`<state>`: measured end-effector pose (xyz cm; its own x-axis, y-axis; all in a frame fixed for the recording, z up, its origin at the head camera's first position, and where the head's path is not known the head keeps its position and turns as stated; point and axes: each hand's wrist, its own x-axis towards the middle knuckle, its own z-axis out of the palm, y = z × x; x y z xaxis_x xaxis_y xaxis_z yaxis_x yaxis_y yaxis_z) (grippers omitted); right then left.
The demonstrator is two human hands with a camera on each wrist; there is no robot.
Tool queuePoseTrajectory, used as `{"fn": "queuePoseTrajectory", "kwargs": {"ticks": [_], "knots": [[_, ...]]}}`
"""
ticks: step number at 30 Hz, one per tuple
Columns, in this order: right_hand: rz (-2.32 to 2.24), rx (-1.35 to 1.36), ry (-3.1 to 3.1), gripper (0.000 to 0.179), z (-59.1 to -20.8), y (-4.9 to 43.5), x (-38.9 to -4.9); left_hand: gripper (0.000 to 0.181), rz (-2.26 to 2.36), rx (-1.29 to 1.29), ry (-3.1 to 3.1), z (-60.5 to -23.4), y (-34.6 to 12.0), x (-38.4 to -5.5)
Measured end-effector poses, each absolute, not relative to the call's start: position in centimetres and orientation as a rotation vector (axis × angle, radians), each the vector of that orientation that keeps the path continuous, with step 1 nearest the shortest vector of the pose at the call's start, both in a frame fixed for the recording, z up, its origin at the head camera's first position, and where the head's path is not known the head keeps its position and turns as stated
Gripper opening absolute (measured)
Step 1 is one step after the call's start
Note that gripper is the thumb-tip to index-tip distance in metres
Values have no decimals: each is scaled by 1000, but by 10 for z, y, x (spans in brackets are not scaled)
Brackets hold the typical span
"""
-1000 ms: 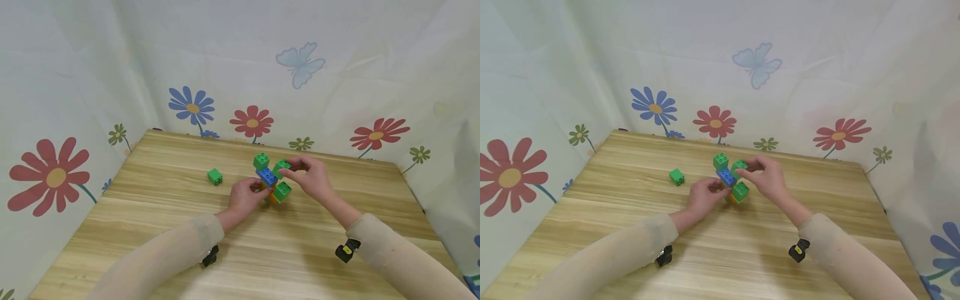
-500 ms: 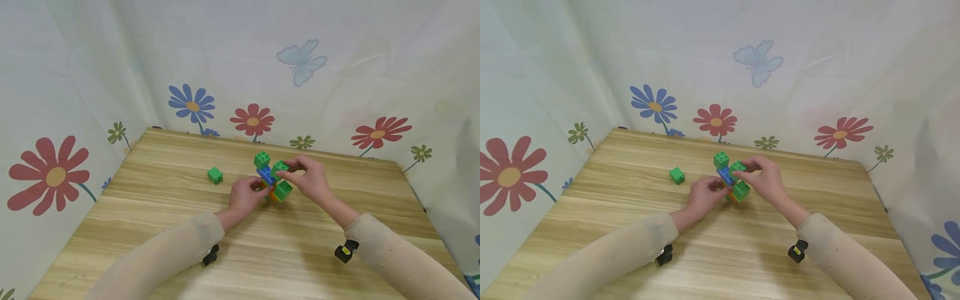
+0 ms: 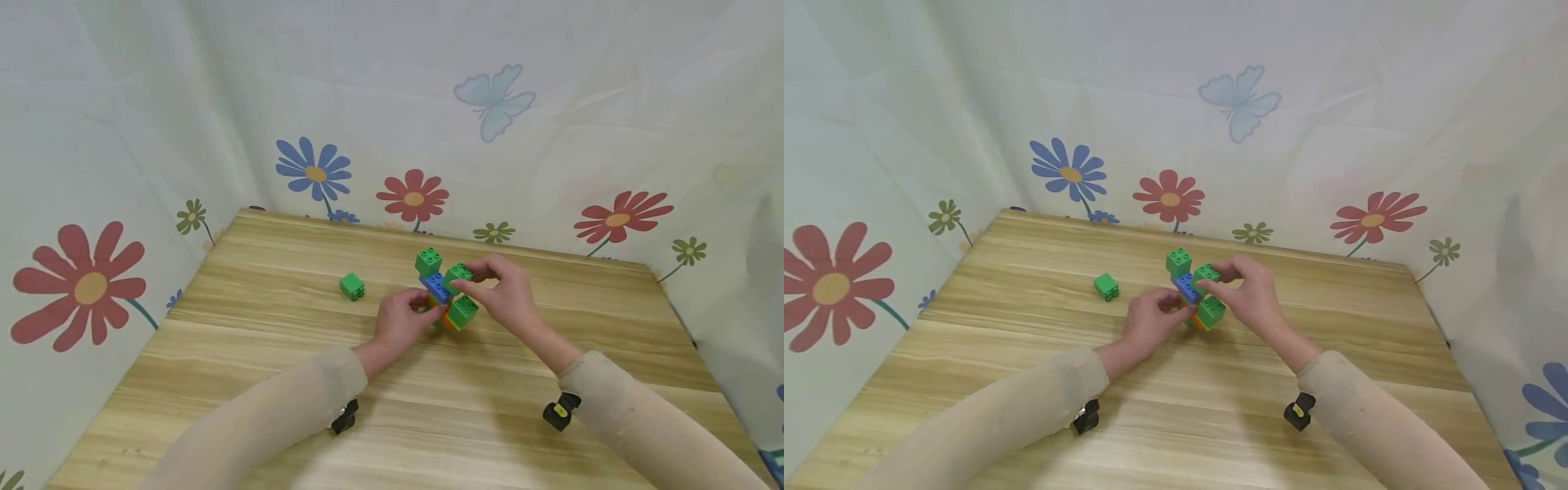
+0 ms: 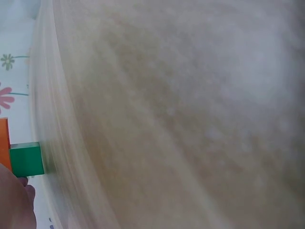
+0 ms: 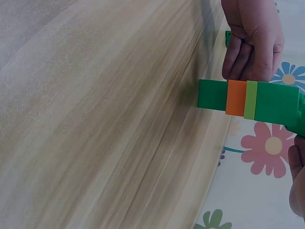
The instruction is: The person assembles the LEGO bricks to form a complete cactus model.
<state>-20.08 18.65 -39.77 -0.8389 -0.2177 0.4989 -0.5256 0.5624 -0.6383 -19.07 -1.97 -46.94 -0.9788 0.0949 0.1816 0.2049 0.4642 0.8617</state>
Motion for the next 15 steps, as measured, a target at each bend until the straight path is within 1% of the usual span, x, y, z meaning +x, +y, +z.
{"fn": "queuePoseTrajectory", "kwargs": {"ticks": [15], "knots": [[1047,624,-2432,35,-403,175,-204,31,-1527,-296,-2579,-472,-22,-192]]}}
